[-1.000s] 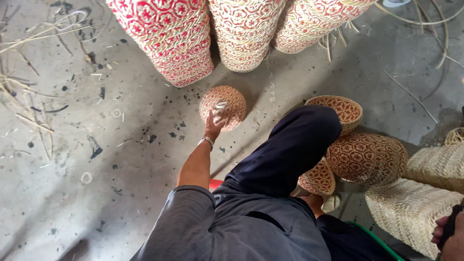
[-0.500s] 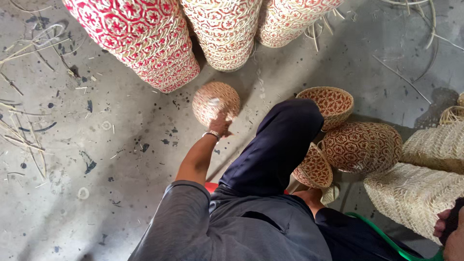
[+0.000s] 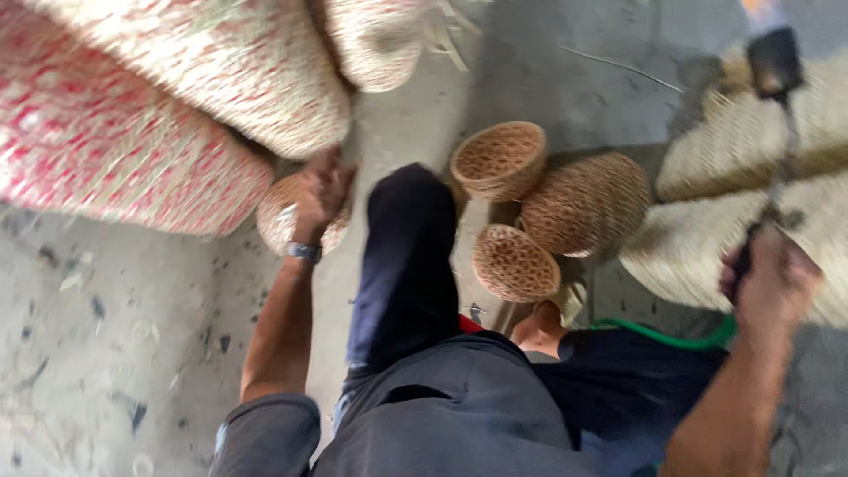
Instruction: The person uses a handheld torch to singe off loose fibers from woven baskets, picking them up and rotating them by hand to reach all surfaces.
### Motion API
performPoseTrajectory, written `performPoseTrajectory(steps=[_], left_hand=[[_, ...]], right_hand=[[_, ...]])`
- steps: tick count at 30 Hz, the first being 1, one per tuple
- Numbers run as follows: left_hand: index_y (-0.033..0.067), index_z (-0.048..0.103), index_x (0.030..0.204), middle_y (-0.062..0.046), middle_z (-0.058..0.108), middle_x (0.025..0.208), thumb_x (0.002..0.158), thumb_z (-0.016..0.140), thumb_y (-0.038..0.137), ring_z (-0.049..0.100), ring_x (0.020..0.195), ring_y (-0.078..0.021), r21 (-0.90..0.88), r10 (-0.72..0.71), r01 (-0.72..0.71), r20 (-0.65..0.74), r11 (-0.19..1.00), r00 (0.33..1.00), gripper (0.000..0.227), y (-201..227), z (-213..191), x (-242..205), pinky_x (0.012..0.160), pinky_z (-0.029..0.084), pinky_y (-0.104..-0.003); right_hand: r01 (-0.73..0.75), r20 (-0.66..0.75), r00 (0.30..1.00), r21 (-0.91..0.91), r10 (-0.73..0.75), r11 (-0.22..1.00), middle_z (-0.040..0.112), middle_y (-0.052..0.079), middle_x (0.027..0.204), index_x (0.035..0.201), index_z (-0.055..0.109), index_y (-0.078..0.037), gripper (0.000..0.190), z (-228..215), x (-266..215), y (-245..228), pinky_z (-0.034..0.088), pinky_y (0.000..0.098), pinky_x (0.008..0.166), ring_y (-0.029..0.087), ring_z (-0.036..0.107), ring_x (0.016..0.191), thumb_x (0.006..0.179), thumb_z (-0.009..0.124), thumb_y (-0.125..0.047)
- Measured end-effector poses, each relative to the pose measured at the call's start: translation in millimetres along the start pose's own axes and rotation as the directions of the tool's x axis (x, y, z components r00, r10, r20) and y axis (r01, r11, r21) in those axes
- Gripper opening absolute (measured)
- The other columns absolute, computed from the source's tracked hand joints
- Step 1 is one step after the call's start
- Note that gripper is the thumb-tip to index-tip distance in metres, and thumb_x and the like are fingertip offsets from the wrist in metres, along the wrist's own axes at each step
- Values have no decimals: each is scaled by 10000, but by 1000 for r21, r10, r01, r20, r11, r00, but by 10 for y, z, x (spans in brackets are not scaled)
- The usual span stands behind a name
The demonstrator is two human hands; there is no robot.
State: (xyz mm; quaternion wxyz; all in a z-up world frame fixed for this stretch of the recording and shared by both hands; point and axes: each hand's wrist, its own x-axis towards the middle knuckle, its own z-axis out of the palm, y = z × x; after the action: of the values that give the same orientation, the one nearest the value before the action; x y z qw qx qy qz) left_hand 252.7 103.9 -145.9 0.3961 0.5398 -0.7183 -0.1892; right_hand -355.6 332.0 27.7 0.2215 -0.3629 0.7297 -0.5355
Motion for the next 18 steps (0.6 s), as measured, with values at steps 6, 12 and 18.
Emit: performPoseTrajectory(steps=[6, 12, 18], left_hand=[[-22, 574, 1437, -196, 694, 1268, 1002, 739, 172, 693, 1110, -300, -343, 212, -173, 81, 923, 974, 504, 1620, 99, 800, 871, 595, -398], [37, 684, 1283, -241, 721, 1159, 1003, 629, 337, 669, 1037, -406, -160, 106, -29, 496, 987, 862, 414, 1591, 2136, 1014, 883, 532, -498], [91, 587, 1291, -185, 654, 1222, 839, 686, 194, 593, 1168, -360, 133, 139, -266, 591, 955, 795, 474, 1178, 3114, 629, 996, 462, -488]], right_hand=[[-86, -7, 996, 82, 87, 993, 613, 34, 758, 910, 581, -104, 349, 204, 38, -1, 431, 297, 455, 113, 540, 539, 1173, 589, -332], [-238, 38, 971, 4, 238, 971, 604, 15, 675, 937, 669, -122, 344, 324, 142, 350, 432, 289, 433, 84, 520, 510, 1044, 574, -435], [-167, 58, 984, -48, 169, 985, 654, 14, 642, 1093, 737, -129, 401, 462, 206, 633, 448, 303, 436, 82, 528, 476, 980, 570, -475]])
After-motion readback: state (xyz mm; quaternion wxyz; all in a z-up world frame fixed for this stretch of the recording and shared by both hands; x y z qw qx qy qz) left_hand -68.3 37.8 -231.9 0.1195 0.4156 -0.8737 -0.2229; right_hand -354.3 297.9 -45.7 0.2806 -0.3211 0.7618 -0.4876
